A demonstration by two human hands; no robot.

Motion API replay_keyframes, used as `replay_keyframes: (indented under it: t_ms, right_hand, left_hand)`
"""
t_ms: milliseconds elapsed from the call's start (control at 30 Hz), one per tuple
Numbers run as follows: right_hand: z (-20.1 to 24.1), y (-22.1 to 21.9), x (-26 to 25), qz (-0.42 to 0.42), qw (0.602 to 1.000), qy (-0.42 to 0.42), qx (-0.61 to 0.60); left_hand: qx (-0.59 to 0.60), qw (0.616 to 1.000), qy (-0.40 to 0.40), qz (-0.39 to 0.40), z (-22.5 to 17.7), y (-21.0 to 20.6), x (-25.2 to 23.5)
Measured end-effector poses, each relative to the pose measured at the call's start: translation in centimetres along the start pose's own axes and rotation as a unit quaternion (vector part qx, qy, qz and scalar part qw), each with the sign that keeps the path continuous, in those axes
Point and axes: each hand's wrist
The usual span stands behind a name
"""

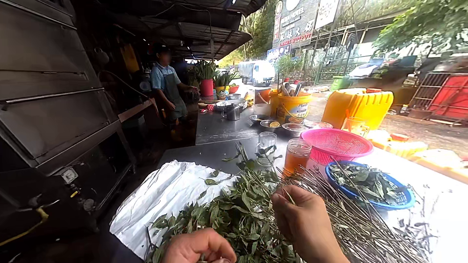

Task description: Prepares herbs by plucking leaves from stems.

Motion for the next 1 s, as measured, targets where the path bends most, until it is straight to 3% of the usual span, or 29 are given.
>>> replay_keyframes:
  t_ms: [100,167,333,500,600,667,733,800,867,1000]
  right_hand:
    - [0.2,-0.6,0.4,0.046,0.998,-0.035,-0.026]
    - [0.2,-1.1,1.0,0.086,0.995,-0.043,-0.004]
    - [0.6,-2.2,2.9,0.188,0.979,-0.046,0.056]
    - [0.3,-2.5,3.2,0.194,0.979,-0.029,0.055]
    - [0.4,-2.7,3.6,0.188,0.981,-0.032,0.023]
    - [0.8,-2.2,3.6,0.169,0.983,-0.054,-0.038]
    - [1.0,-1.4,2.8,0.161,0.978,-0.090,-0.095]
    - [0.9,-0.5,1.6,0.187,0.968,-0.119,-0.117]
    - [0.7,0.3,0.8,0.222,0.959,-0.131,-0.121]
    - [0.4,1.6,-0.1,0.306,0.933,-0.145,-0.126]
  left_hand:
    - [-0.287,0.957,-0.037,-0.038,0.9,-1.2,-0.3]
    - [-0.399,0.908,-0.105,-0.078,2.2,-2.0,-0.3]
    - [-0.522,0.821,-0.205,-0.107,5.1,-2.9,-0.4]
    - [-0.570,0.792,-0.178,-0.124,4.9,-3.9,-0.5]
    - [-0.592,0.764,-0.137,-0.216,4.8,-3.1,-0.8]
    - [-0.574,0.776,-0.104,-0.242,4.6,-0.9,-1.0]
    - [-0.493,0.842,-0.057,-0.211,3.8,0.8,-0.9]
    - [-0.403,0.889,-0.069,-0.204,3.2,2.0,-1.0]
    - [-0.361,0.889,-0.143,-0.244,2.8,2.7,-1.1]
    - [-0.360,0.840,-0.214,-0.345,1.9,3.9,-1.3]
Point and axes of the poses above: each hand's wrist, its own x-axis away from the middle knuckle, its own y-axis out of the back of the hand, z = x × y, and after that the axes turned 5 degrees about -y, right-handed
